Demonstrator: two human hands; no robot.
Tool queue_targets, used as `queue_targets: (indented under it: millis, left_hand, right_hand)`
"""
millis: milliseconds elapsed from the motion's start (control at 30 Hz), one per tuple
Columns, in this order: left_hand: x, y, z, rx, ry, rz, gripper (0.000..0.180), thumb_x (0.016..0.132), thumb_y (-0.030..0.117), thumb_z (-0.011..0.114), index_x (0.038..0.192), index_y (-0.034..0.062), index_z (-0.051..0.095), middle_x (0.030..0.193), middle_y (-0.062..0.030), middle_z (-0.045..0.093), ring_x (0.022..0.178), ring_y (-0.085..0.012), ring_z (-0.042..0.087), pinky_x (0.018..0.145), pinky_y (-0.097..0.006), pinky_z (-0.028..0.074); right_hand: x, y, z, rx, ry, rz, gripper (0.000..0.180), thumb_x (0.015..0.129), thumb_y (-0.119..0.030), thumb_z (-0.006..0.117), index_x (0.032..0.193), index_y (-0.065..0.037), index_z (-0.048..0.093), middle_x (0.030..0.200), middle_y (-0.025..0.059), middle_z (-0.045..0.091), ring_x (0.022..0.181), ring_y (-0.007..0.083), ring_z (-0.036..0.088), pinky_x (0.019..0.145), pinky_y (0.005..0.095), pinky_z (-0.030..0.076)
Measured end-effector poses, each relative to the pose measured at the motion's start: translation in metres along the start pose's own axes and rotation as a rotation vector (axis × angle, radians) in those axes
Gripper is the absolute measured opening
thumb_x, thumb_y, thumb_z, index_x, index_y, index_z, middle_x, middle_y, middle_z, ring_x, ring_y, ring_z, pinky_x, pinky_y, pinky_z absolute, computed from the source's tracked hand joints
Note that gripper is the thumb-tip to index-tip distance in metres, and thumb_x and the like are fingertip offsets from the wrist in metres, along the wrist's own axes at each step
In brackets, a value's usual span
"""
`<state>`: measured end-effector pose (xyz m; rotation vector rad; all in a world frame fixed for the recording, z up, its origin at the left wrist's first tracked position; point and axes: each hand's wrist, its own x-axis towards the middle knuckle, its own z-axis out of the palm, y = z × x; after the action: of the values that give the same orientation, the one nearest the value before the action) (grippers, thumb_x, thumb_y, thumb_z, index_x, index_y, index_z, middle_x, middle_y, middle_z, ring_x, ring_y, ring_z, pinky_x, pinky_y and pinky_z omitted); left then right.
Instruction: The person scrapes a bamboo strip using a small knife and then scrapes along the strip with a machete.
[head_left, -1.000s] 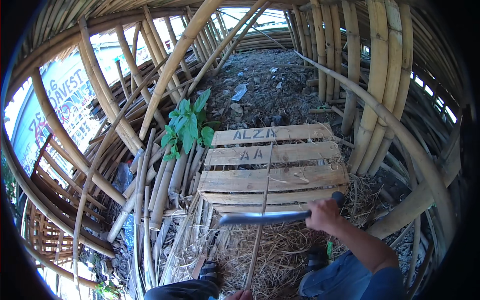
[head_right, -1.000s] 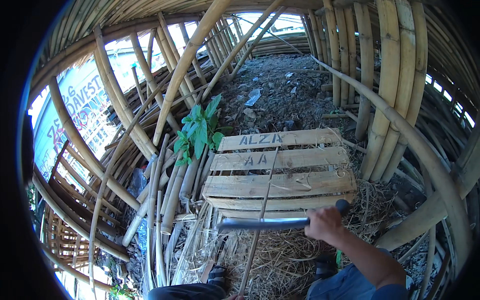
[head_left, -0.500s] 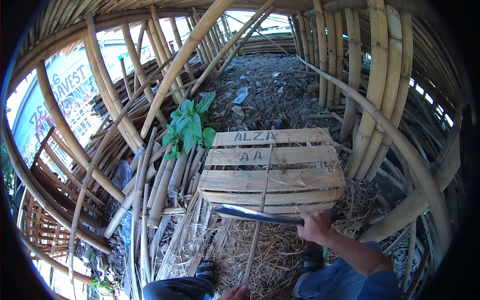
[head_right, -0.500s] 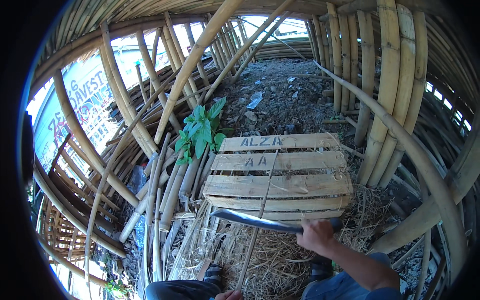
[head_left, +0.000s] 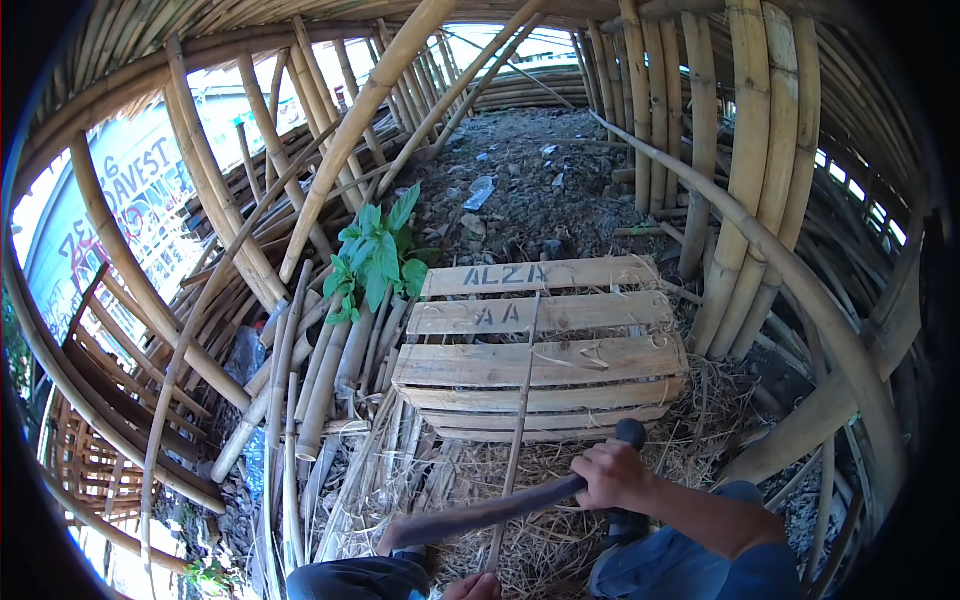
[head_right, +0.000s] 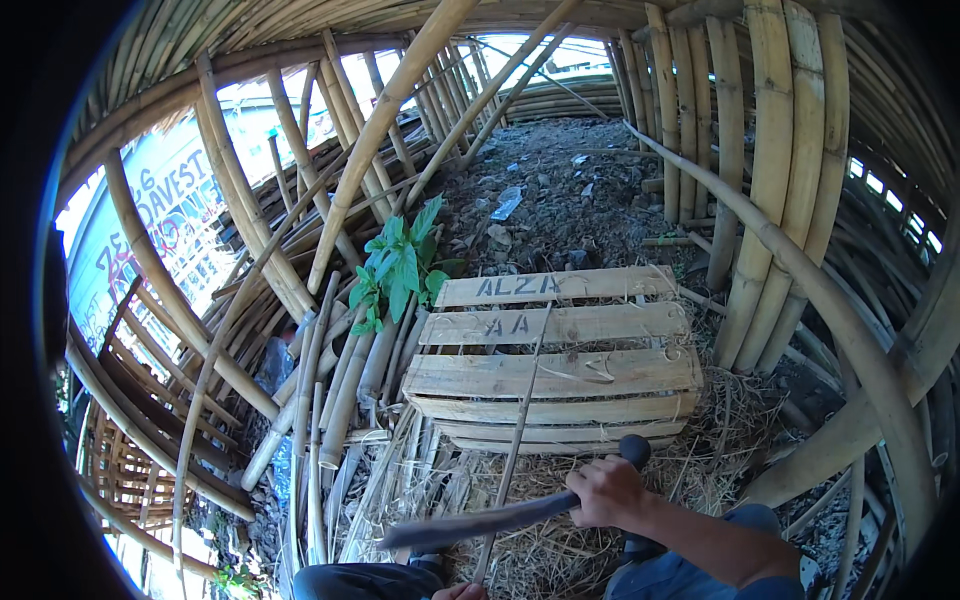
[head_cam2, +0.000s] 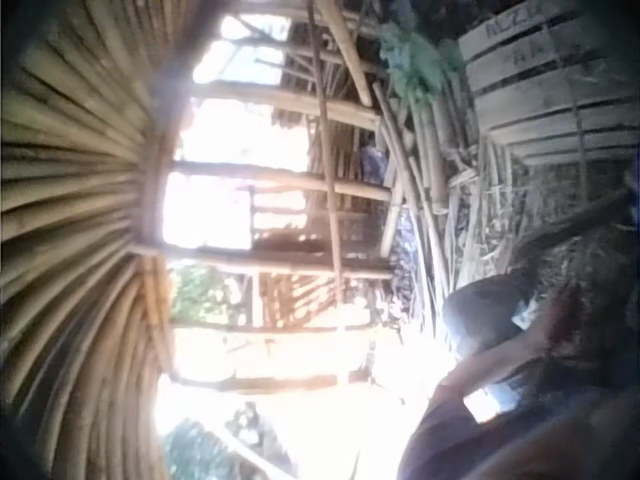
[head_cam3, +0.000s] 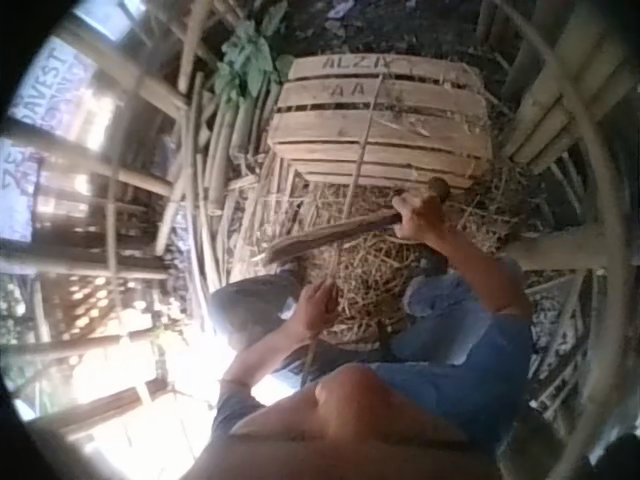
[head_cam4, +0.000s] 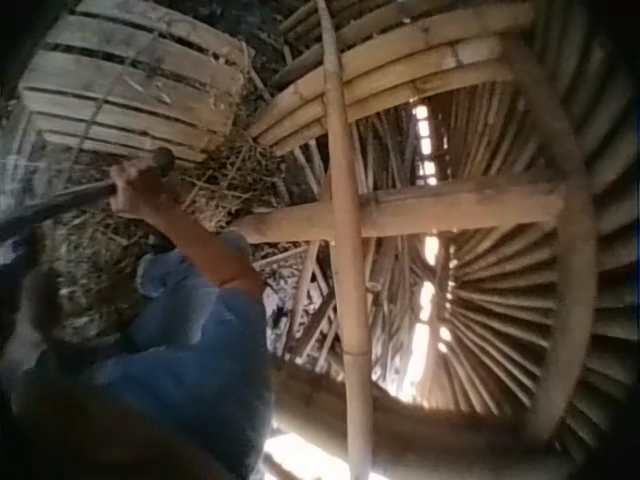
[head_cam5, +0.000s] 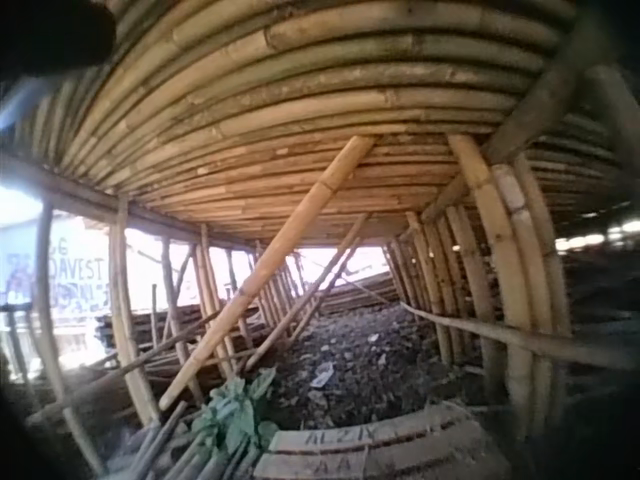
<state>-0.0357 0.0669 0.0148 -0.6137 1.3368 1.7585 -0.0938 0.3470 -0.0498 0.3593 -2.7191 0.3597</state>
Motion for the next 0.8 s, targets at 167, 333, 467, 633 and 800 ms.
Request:
queue_targets:
  millis: [167,333,467,633,800]
  left_hand:
    - [0.002,-0.003,-0.004,0.082,-0.051,0.018,0.033,0.096,0.029,0.039,0.070,0.0089,0.045,0.052,0.0002,0.033,0.042,-0.0118,0.031,0.039,-0.028,0.026]
    - [0.004,0.002,0.003,0.064,-0.014,-0.001,0.029,0.097,0.026,0.040,0.073,0.0096,0.044,0.053,0.0004,0.032,0.042,-0.0120,0.031,0.041,-0.028,0.028]
    - [-0.005,0.001,0.002,-0.109,-0.019,-0.071,0.026,0.097,0.026,0.040,0.077,0.0101,0.046,0.053,0.0004,0.034,0.041,-0.0125,0.031,0.039,-0.029,0.028]
    - [0.001,0.001,0.012,0.043,0.022,0.027,0.027,0.097,0.028,0.039,0.077,0.0104,0.045,0.053,0.0000,0.034,0.040,-0.0127,0.030,0.039,-0.029,0.026]
    - [-0.004,0.002,0.005,-0.058,-0.031,-0.039,0.030,0.097,0.027,0.039,0.073,0.0105,0.044,0.056,0.0004,0.031,0.042,-0.0120,0.028,0.041,-0.029,0.028]
  right_hand:
    - [0.015,0.051,-0.001,-0.186,0.056,0.362,0.017,0.059,-0.020,0.062,0.065,-0.005,0.057,0.055,0.0130,0.057,0.051,0.0279,0.059,0.053,0.0406,0.050]
    - [0.005,0.015,0.000,-0.072,-0.014,0.242,0.027,0.062,-0.027,0.064,0.075,-0.003,0.061,0.059,0.0129,0.060,0.053,0.0269,0.061,0.053,0.0403,0.050]
    - [0.025,0.024,-0.010,-0.110,-0.004,0.168,0.027,0.063,-0.027,0.063,0.075,-0.003,0.061,0.058,0.0124,0.059,0.052,0.0269,0.060,0.051,0.0416,0.049]
    - [0.015,0.036,0.006,-0.182,0.023,0.333,0.025,0.064,-0.028,0.063,0.073,-0.004,0.061,0.059,0.0137,0.061,0.055,0.0261,0.062,0.054,0.0407,0.050]
    - [0.011,0.034,-0.001,-0.134,-0.027,0.019,0.025,0.060,-0.027,0.064,0.073,-0.006,0.062,0.059,0.0133,0.060,0.055,0.0300,0.061,0.055,0.0421,0.050]
